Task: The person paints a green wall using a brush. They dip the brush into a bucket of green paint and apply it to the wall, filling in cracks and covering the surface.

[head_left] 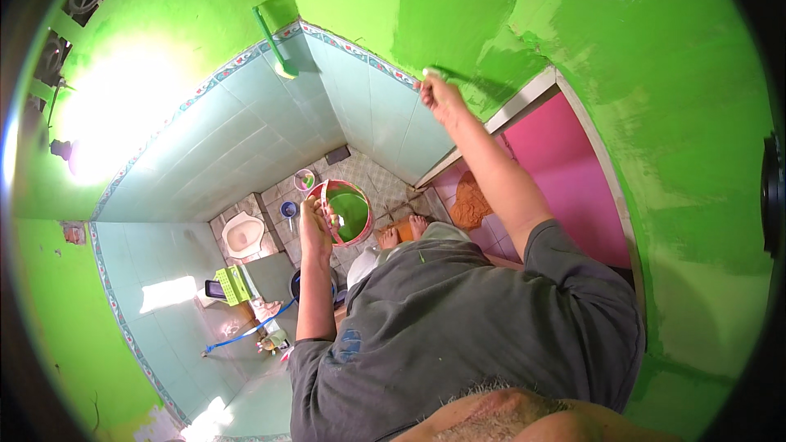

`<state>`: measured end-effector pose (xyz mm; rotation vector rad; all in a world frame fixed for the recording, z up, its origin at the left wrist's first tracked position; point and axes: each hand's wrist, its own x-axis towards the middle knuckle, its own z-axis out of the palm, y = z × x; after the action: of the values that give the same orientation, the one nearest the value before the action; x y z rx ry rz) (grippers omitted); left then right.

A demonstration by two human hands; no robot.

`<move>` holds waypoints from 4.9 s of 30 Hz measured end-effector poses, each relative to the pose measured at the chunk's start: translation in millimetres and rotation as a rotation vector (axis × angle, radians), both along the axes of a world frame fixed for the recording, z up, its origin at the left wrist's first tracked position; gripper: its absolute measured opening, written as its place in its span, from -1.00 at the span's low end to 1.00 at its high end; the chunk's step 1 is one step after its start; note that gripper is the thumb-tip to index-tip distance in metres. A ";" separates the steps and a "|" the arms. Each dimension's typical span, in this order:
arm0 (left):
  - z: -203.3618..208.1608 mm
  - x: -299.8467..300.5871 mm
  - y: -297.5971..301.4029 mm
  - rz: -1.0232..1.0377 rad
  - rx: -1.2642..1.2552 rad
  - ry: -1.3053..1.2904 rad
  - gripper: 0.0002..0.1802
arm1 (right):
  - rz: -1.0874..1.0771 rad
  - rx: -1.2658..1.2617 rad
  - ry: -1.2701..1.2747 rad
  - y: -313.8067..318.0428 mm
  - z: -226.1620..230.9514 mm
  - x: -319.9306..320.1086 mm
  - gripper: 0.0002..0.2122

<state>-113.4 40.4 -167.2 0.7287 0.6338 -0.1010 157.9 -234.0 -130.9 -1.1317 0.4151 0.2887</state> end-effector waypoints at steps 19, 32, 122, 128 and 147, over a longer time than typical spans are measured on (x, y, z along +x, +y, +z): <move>25.5 24.6 5.8 -0.015 0.054 -0.106 -0.48 | 0.532 -0.828 -0.514 -4.2 98.2 -142.3 -0.79; 96.3 62.5 2.8 -0.154 0.114 -0.151 -0.40 | 1.082 -1.458 -1.350 104.9 17.0 -145.9 -0.85; 36.6 -3.6 40.4 0.300 0.035 0.045 -0.51 | 0.115 0.371 -0.205 119.2 92.3 106.5 -0.88; 36.0 -9.4 40.3 0.304 0.028 0.029 -0.51 | 0.093 0.298 -0.502 101.7 246.5 76.9 -0.93; 29.2 -9.5 37.7 0.302 -0.003 0.035 -0.55 | 0.042 0.298 -0.166 129.0 112.6 111.8 -0.82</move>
<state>-123.0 78.0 -138.0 0.6225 0.7701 0.1641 269.6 -105.0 -18.3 -0.8650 0.1938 0.2805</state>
